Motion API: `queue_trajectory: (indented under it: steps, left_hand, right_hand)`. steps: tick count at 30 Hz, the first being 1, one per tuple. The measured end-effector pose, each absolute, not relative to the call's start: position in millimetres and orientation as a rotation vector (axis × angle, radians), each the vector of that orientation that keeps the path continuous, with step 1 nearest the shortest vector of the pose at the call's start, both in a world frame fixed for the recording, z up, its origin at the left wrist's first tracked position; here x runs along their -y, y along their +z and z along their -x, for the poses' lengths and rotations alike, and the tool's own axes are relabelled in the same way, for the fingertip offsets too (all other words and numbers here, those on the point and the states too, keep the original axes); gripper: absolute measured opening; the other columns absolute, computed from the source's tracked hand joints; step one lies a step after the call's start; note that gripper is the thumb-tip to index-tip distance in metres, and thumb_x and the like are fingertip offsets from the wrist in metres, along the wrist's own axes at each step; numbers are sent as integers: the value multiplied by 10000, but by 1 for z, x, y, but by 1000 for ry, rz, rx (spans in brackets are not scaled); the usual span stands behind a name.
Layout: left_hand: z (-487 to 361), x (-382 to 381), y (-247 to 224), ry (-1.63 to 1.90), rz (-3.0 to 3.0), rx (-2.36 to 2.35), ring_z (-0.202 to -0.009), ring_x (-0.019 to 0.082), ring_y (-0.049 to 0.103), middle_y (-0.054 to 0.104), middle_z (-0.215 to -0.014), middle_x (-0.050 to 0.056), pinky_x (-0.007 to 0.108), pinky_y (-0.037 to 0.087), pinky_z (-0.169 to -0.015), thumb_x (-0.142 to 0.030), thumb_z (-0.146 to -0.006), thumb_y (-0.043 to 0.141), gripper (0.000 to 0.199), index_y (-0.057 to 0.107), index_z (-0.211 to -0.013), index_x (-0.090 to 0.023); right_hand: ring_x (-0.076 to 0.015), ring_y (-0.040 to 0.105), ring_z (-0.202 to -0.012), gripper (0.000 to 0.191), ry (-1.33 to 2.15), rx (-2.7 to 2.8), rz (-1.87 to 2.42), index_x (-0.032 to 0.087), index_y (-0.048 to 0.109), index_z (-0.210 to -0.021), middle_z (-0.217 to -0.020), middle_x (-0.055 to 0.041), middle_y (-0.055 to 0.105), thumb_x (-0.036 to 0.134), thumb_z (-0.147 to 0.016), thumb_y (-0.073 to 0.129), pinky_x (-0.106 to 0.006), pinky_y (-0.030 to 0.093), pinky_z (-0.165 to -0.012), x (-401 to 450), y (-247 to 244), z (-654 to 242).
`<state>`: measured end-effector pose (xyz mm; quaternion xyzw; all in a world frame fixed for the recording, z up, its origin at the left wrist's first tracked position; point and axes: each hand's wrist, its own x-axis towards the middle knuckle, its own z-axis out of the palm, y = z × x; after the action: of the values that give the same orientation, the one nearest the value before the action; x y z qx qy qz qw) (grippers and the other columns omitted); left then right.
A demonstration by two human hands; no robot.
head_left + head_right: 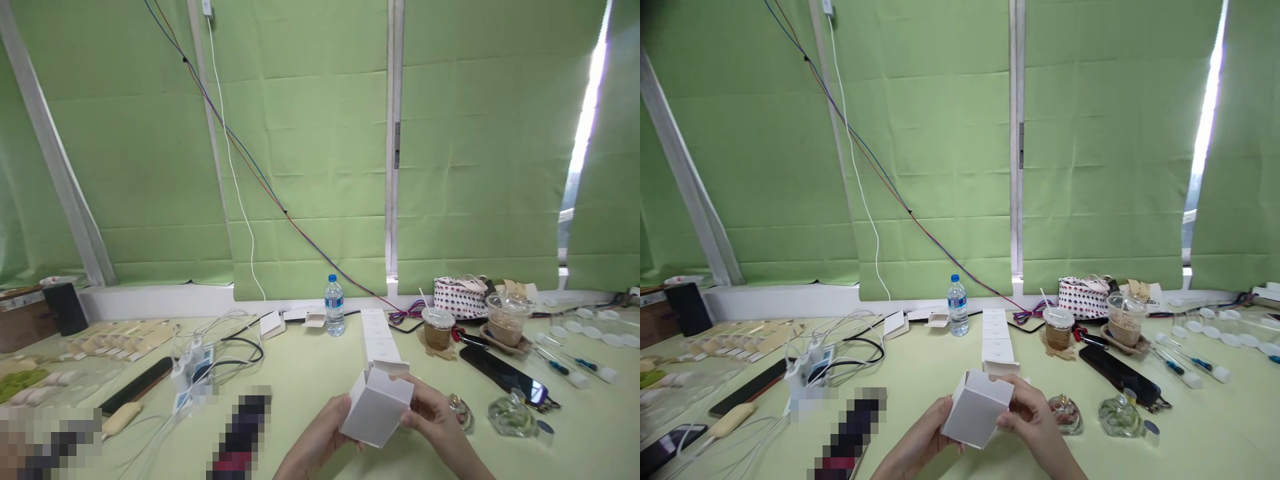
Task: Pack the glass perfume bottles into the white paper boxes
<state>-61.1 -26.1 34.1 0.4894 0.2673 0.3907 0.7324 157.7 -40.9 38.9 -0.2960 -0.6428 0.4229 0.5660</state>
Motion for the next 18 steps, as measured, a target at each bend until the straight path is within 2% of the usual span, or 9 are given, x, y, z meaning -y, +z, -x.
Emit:
queue_trajectory:
  steps: [4, 6, 8, 10, 12, 14, 16, 18]
  left_hand:
    - [53, 23, 26, 899, -1222, -553, -691, 187, 620, 678, -855, 96, 273, 487, -602, -695, -744, 550, 618, 638, -968, -126]
    - [51, 21, 20, 1079, -1328, -647, -641, 169, 594, 650, -878, 76, 289, 483, -589, -741, -763, 454, 637, 607, -973, -160]
    - [52, 20, 14, 1335, -1485, -835, -709, 178, 591, 616, -952, 65, 321, 491, -680, -653, -825, 460, 513, 568, -1033, -197]
    - [52, 18, 8, 1506, -1674, -993, -891, 214, 585, 580, -1067, 75, 370, 464, -849, -491, -842, 564, 392, 519, -1126, -224]
    - [50, 17, 3, 1510, -1846, -1027, -1102, 264, 524, 537, -1196, 103, 434, 394, -988, -373, -811, 638, 449, 474, -1204, -232]
    - [44, 15, -2, 1423, -1952, -976, -1260, 290, 417, 465, -1333, 115, 473, 316, -1071, -285, -777, 675, 554, 427, -1271, -243]
    - [34, 14, -6, 1320, -1969, -925, -1323, 289, 352, 423, -1400, 101, 476, 264, -1109, -197, -742, 693, 654, 384, -1315, -261]
    - [24, 13, -7, 1252, -1921, -904, -1296, 280, 387, 452, -1387, 87, 458, 275, -1102, -115, -709, 689, 716, 361, -1326, -269]
  right_hand:
    - [-206, 582, -686, 293, 837, 1559, 708, 195, 733, -710, -869, -97, 655, 475, -761, 663, -296, 515, -610, 40, 41, -164]
    - [-153, 535, -581, 285, 783, 1463, 756, 186, 716, -696, -844, -78, 642, 463, -751, 678, -257, 483, -512, 38, 37, -169]
    - [-114, 481, -482, 321, 759, 1252, 857, 178, 697, -761, -733, -39, 604, 497, -726, 692, -220, 421, -401, 34, 32, -176]
    - [-86, 425, -383, 427, 772, 1009, 971, 174, 667, -867, -612, 23, 523, 567, -702, 686, -198, 351, -311, 30, 28, -184]
    - [-67, 383, -311, 527, 797, 852, 1060, 178, 628, -976, -597, 54, 491, 626, -700, 652, -195, 312, -258, 28, 30, -189]
    - [-67, 406, -305, 556, 793, 841, 1112, 187, 601, -1051, -675, 32, 549, 638, -727, 617, -200, 319, -249, 27, 37, -190]
    - [-94, 471, -357, 541, 736, 936, 1126, 190, 598, -1083, -729, -2, 601, 621, -756, 596, -202, 340, -270, 28, 48, -188]
    - [-130, 532, -440, 496, 651, 1065, 1114, 186, 621, -1062, -732, -25, 630, 591, -778, 588, -212, 388, -326, 30, 58, -184]
